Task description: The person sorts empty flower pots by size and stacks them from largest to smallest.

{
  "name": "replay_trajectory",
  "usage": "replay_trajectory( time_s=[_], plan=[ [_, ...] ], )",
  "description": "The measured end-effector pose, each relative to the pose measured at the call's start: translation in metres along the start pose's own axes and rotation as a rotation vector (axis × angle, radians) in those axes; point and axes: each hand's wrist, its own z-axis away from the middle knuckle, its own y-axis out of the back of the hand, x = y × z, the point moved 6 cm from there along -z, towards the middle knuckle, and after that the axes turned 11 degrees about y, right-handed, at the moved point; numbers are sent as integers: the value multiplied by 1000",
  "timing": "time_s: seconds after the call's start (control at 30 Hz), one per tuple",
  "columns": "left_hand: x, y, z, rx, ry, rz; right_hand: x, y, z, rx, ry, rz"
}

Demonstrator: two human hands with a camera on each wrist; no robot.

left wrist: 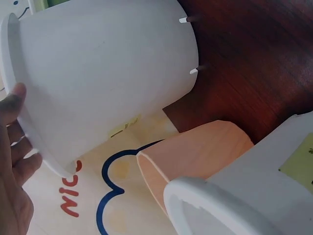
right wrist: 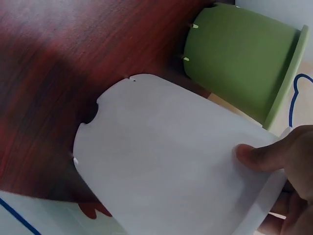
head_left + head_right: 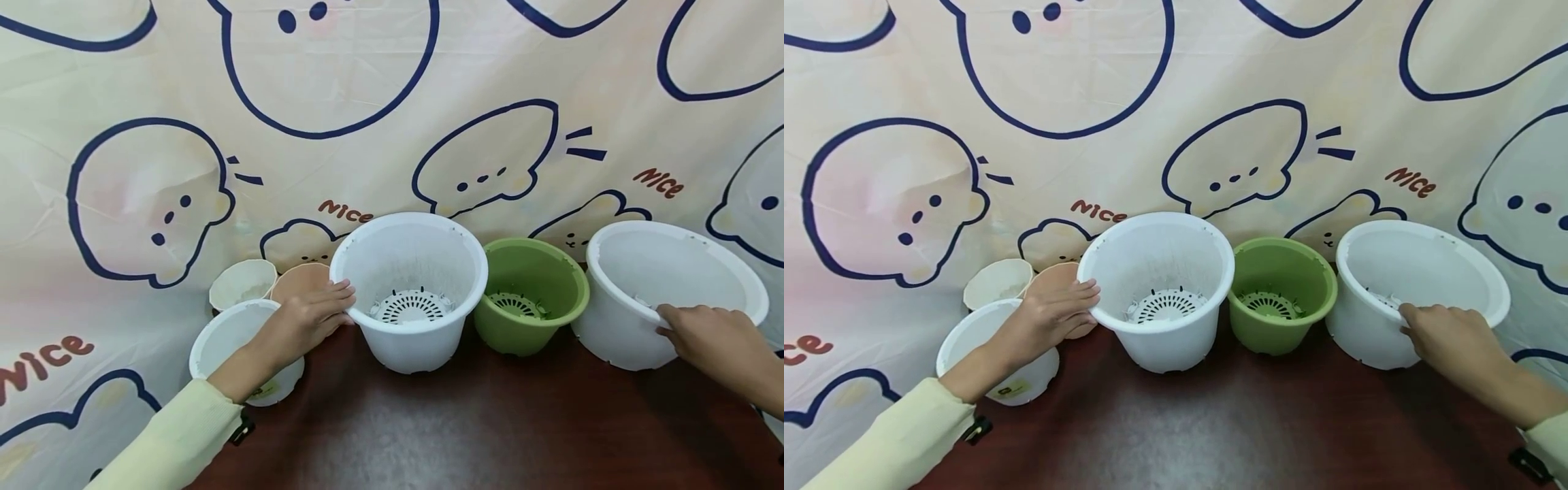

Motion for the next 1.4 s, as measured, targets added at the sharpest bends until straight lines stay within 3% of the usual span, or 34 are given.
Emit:
replay_trajectory(
  time_s=[0.33,0.6,1.1,1.4],
  plan=[
    [-2,4,-1,42,-51,7,6,2,-2,54,28,10],
    [-2,4,0,33,-76,-28,11,16,-7,62,-15,25],
    [-3,3,0,44,-106,-114,17,71,-15,332,67,186],
    [-1,2,2,59,-123,-84,17,90,-18,367,41,200]
  ],
)
